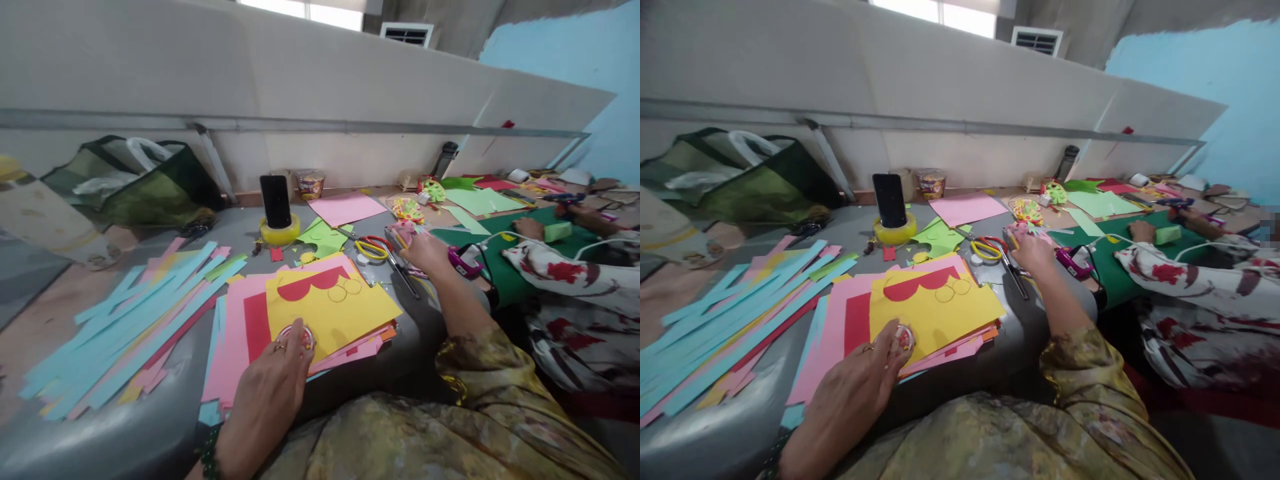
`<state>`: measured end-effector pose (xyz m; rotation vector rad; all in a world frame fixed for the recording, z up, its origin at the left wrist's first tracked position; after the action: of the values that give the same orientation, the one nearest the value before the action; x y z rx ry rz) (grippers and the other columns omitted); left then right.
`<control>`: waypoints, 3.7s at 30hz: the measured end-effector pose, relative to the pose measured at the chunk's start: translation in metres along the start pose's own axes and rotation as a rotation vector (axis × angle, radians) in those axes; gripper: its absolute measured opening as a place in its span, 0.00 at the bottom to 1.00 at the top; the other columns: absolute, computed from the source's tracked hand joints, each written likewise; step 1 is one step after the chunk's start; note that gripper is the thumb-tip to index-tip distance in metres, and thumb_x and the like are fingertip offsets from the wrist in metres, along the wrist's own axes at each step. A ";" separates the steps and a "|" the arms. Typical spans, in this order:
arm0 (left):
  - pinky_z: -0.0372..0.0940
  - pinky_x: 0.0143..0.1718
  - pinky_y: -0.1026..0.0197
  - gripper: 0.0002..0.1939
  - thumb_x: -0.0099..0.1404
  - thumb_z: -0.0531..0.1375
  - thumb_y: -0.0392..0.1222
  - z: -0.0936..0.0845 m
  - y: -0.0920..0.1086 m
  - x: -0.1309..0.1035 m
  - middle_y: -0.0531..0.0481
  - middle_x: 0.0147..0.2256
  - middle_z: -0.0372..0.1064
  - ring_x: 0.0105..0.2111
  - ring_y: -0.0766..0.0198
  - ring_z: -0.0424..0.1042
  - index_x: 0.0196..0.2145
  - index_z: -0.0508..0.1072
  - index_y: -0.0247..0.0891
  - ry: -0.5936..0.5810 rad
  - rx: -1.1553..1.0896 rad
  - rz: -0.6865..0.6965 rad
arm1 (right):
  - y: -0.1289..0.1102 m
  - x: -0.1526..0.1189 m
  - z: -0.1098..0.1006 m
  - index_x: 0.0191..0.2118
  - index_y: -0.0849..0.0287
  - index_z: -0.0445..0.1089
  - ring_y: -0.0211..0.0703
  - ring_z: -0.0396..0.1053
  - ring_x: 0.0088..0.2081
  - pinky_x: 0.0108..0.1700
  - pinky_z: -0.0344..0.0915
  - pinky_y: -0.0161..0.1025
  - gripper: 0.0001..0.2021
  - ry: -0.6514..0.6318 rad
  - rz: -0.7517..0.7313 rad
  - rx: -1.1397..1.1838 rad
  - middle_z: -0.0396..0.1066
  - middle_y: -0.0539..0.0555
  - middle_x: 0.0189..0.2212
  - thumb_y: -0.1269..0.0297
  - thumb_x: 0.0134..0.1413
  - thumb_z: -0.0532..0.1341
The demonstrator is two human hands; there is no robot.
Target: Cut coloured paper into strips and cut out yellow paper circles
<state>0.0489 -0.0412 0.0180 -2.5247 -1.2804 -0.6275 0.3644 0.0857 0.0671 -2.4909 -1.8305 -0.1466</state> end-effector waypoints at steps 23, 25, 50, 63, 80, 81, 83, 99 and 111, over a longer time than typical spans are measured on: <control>0.70 0.32 0.63 0.07 0.68 0.55 0.30 0.000 0.005 0.008 0.45 0.36 0.76 0.35 0.57 0.78 0.41 0.70 0.37 -0.455 -0.045 -0.121 | -0.128 -0.142 0.035 0.29 0.54 0.70 0.36 0.57 0.16 0.18 0.57 0.36 0.16 -0.662 -0.389 1.565 0.63 0.44 0.16 0.49 0.40 0.69; 0.70 0.32 0.63 0.08 0.69 0.54 0.30 -0.002 0.005 0.010 0.44 0.37 0.76 0.36 0.57 0.78 0.42 0.70 0.36 -0.479 -0.045 -0.128 | -0.133 -0.146 0.042 0.26 0.53 0.71 0.37 0.56 0.15 0.16 0.56 0.38 0.16 -0.598 -0.294 1.619 0.62 0.46 0.15 0.47 0.40 0.70; 0.73 0.32 0.54 0.15 0.69 0.54 0.34 0.010 0.029 0.002 0.25 0.43 0.77 0.38 0.48 0.78 0.40 0.81 0.25 -0.472 0.022 -0.017 | -0.206 -0.113 0.039 0.27 0.57 0.64 0.37 0.64 0.26 0.29 0.62 0.35 0.17 -0.571 -0.608 1.061 0.65 0.48 0.24 0.49 0.58 0.58; 0.66 0.26 0.58 0.13 0.69 0.57 0.37 0.009 0.028 0.002 0.38 0.25 0.74 0.29 0.53 0.74 0.30 0.78 0.30 -0.405 0.005 0.013 | -0.226 -0.110 0.040 0.21 0.56 0.58 0.34 0.56 0.20 0.23 0.51 0.36 0.18 -0.607 -0.633 0.622 0.61 0.46 0.17 0.57 0.59 0.59; 0.67 0.28 0.58 0.12 0.69 0.55 0.36 0.008 0.011 0.004 0.35 0.36 0.76 0.33 0.53 0.75 0.42 0.76 0.27 -0.390 -0.143 -0.067 | -0.178 -0.096 0.052 0.23 0.58 0.66 0.38 0.62 0.20 0.22 0.58 0.36 0.19 -0.432 -0.422 0.956 0.66 0.50 0.18 0.46 0.51 0.60; 0.67 0.28 0.58 0.12 0.71 0.54 0.38 0.006 0.005 0.005 0.36 0.35 0.76 0.33 0.54 0.75 0.41 0.75 0.29 -0.412 -0.194 -0.088 | -0.172 -0.099 0.052 0.25 0.58 0.67 0.38 0.63 0.20 0.22 0.59 0.36 0.19 -0.389 -0.417 0.980 0.67 0.50 0.19 0.46 0.51 0.60; 0.67 0.30 0.58 0.13 0.74 0.51 0.41 0.004 -0.006 0.007 0.41 0.34 0.75 0.33 0.55 0.75 0.41 0.74 0.32 -0.457 -0.283 -0.116 | -0.159 -0.108 0.052 0.27 0.57 0.68 0.38 0.64 0.20 0.23 0.61 0.35 0.17 -0.288 -0.436 1.005 0.68 0.49 0.19 0.48 0.53 0.61; 0.56 0.29 0.59 0.24 0.76 0.44 0.48 -0.002 -0.044 0.051 0.43 0.30 0.76 0.29 0.58 0.71 0.37 0.77 0.35 -0.812 -0.280 0.035 | -0.132 -0.197 0.026 0.36 0.59 0.67 0.40 0.72 0.25 0.28 0.68 0.35 0.08 0.305 -1.077 0.633 0.74 0.53 0.23 0.74 0.66 0.54; 0.56 0.31 0.62 0.22 0.75 0.48 0.42 -0.006 -0.039 0.081 0.43 0.34 0.80 0.28 0.63 0.69 0.34 0.80 0.33 -0.966 -0.303 0.184 | -0.159 -0.199 0.017 0.38 0.59 0.74 0.42 0.73 0.29 0.31 0.69 0.36 0.09 0.328 -1.267 0.647 0.76 0.56 0.28 0.71 0.66 0.56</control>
<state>0.0581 0.0361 0.0625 -3.2930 -1.1984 0.5789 0.1544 -0.0537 0.0267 -0.6407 -2.4138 0.0138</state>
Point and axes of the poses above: each hand's wrist, its own x-axis towards the middle knuckle, its own z-axis out of the palm, y = z × x, the point moved 4 cm from there along x, towards the middle knuckle
